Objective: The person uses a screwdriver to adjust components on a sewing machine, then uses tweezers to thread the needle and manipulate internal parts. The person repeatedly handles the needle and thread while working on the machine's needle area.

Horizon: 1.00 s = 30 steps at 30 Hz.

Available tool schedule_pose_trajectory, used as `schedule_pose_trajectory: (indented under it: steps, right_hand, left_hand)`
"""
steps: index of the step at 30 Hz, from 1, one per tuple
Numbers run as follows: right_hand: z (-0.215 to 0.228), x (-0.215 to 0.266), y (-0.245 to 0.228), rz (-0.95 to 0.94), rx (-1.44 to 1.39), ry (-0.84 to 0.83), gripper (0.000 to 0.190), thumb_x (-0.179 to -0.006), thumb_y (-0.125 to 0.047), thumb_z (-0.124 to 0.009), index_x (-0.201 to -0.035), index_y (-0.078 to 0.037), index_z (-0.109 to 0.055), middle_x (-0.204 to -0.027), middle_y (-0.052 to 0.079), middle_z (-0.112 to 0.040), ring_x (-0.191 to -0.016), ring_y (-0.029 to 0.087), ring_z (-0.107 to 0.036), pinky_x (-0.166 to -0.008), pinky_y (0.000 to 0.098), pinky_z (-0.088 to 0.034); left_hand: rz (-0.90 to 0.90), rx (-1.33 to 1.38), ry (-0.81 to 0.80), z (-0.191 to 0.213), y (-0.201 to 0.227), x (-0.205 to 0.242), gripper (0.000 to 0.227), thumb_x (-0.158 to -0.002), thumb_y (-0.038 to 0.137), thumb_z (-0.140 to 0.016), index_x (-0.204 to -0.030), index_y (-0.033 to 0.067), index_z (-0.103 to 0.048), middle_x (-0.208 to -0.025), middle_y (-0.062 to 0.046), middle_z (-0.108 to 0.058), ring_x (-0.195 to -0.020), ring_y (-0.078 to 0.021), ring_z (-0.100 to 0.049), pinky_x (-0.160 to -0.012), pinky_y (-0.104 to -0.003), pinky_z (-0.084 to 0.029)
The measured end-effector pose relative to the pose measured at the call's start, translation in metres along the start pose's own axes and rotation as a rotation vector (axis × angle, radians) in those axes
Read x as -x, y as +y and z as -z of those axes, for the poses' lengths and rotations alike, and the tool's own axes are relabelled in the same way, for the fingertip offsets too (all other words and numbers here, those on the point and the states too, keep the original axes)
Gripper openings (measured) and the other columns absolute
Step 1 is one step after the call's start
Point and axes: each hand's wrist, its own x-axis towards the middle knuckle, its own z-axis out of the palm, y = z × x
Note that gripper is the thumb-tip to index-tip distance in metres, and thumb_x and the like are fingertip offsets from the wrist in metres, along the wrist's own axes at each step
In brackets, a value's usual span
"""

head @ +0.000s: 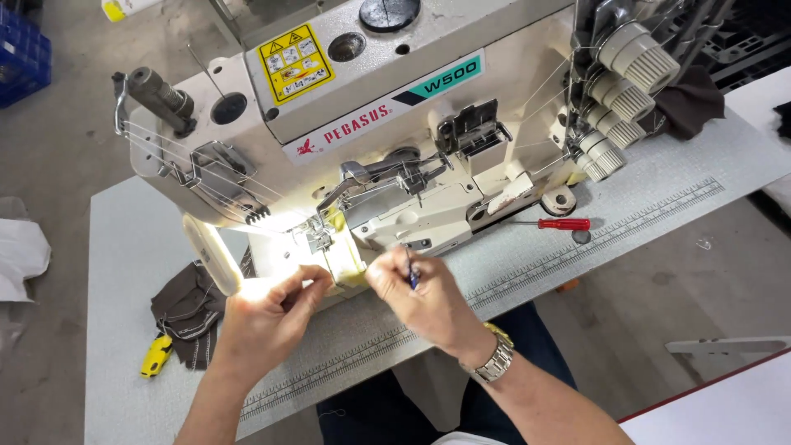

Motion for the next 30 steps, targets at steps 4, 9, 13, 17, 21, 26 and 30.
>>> schedule_pose_trajectory:
  steps: [4,9,13,17,21,26,30]
  right_hand:
    - [0.021,-0.004,0.008,0.157,0.609,0.346,0.012,-0.102,-0.014,-0.060,-0.106,-0.004,-0.056,-0.071,0.005,-0.067,-0.056,0.011,-0.064,-0.046,0.0189,-0.054]
    - [0.020,0.012,-0.015,-0.024,0.312,0.433,0.035,-0.107,-0.039,-0.041,-0.125,-0.010,-0.048,-0.073,-0.004,-0.036,-0.061,0.008,-0.035,-0.058,0.0247,-0.039]
    - [-0.004,0.032,-0.027,-0.588,-0.698,0.153,0.072,-0.093,-0.054,-0.055,-0.142,-0.002,-0.052,-0.085,0.005,-0.058,-0.052,0.007,-0.040,-0.035,0.0187,-0.033]
    - [-0.032,0.026,-0.031,-0.913,-0.964,-0.018,0.059,-0.099,-0.054,-0.051,-0.123,-0.001,-0.058,-0.072,-0.001,-0.039,-0.053,0.005,-0.035,-0.036,0.0152,-0.021]
    - [-0.046,0.018,-0.009,-0.936,-0.971,0.016,0.057,-0.105,-0.055,-0.045,-0.112,-0.001,-0.058,-0.070,-0.001,-0.038,-0.048,0.003,-0.029,-0.034,0.0150,-0.017]
    - [-0.054,0.006,-0.004,-0.907,-0.955,0.123,0.052,-0.107,-0.055,-0.045,-0.099,-0.005,-0.058,-0.068,-0.001,-0.035,-0.046,0.003,-0.027,-0.033,0.0147,-0.017]
    - [-0.055,0.002,0.000,-0.892,-0.955,0.116,0.052,-0.106,-0.057,-0.045,-0.097,-0.007,-0.056,-0.067,-0.002,-0.037,-0.046,0.002,-0.027,-0.033,0.0147,-0.017]
  left_hand:
    - [0.110,0.355,0.099,-0.006,0.014,-0.012,0.014,-0.096,0.015,-0.066,-0.085,0.0072,-0.060,-0.082,-0.001,-0.067,-0.080,-0.0101,-0.061,-0.077,-0.024,-0.051]
    - [0.074,0.341,0.140,-0.005,0.022,-0.012,0.029,-0.100,0.010,-0.062,-0.071,0.0100,-0.055,-0.067,0.005,-0.057,-0.061,-0.0057,-0.045,-0.055,-0.022,-0.040]
    - [0.172,0.374,0.149,-0.006,0.025,-0.010,0.025,-0.098,0.011,-0.065,-0.074,0.0105,-0.058,-0.066,0.007,-0.056,-0.063,-0.0040,-0.046,-0.059,-0.021,-0.041]
    - [0.216,0.366,0.170,-0.005,0.031,-0.009,0.028,-0.098,0.014,-0.066,-0.072,0.0118,-0.060,-0.059,0.010,-0.030,-0.057,-0.0042,-0.030,-0.054,-0.022,-0.035]
    - [0.249,0.413,0.159,-0.005,0.032,-0.008,0.023,-0.097,0.012,-0.067,-0.074,0.0098,-0.065,-0.059,0.010,-0.046,-0.057,-0.0010,-0.039,-0.054,-0.019,-0.037]
    - [0.138,0.278,0.216,-0.009,0.026,-0.005,0.019,-0.094,0.011,-0.066,-0.075,0.0121,-0.066,-0.054,0.010,-0.025,-0.050,-0.0049,-0.023,-0.048,-0.024,-0.027]
    - [0.183,0.277,0.217,-0.011,0.026,-0.001,0.020,-0.094,0.015,-0.067,-0.074,0.0141,-0.067,-0.052,0.009,-0.028,-0.051,-0.0041,-0.026,-0.050,-0.024,-0.028]
